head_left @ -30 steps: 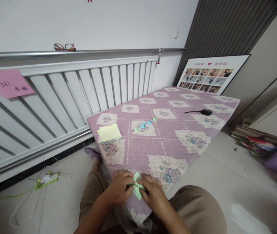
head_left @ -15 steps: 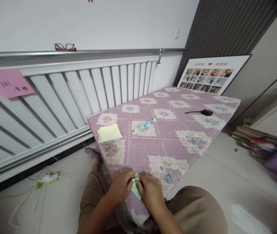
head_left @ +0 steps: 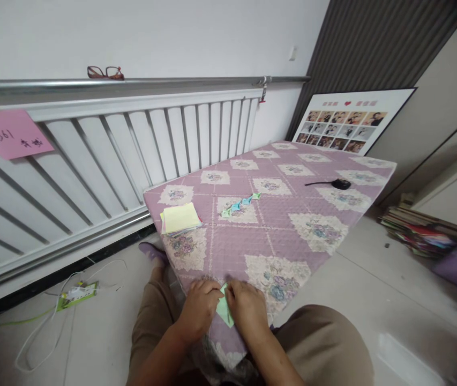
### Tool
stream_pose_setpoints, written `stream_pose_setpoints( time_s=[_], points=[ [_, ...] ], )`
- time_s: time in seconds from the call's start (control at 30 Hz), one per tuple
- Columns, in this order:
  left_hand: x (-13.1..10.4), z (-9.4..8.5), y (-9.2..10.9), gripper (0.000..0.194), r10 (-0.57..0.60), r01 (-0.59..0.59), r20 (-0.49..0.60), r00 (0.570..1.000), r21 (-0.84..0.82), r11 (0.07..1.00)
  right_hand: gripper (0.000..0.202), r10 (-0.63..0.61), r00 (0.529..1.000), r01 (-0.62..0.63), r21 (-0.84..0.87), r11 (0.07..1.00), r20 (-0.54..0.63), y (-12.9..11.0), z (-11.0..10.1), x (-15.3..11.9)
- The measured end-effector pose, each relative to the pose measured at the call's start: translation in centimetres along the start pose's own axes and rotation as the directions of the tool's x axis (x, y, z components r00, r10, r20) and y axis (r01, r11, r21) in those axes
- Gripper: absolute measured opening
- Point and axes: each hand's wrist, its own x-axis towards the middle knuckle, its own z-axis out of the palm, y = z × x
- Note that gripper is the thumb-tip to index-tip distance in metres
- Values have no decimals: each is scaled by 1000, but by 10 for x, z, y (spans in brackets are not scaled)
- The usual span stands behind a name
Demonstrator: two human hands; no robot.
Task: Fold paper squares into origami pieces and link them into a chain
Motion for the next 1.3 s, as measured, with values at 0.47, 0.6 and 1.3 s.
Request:
stream_pose_setpoints(
  time_s=[0.47, 0.6, 1.3],
  points=[
    [-4, -34, 8, 52, 132, -132, 191, 973, -10, 991, 31, -347, 930, 251, 483, 839, 119, 38, -24, -19],
    [-3, -30, 8, 38, 118, -124, 179, 977, 20, 992, 46, -363, 920, 259, 471, 843, 145, 38, -28, -25],
    [0, -4, 10, 21, 21, -21, 15, 1000, 57, 998, 19, -220, 974, 186, 349, 919, 59, 26, -15, -23]
  ],
)
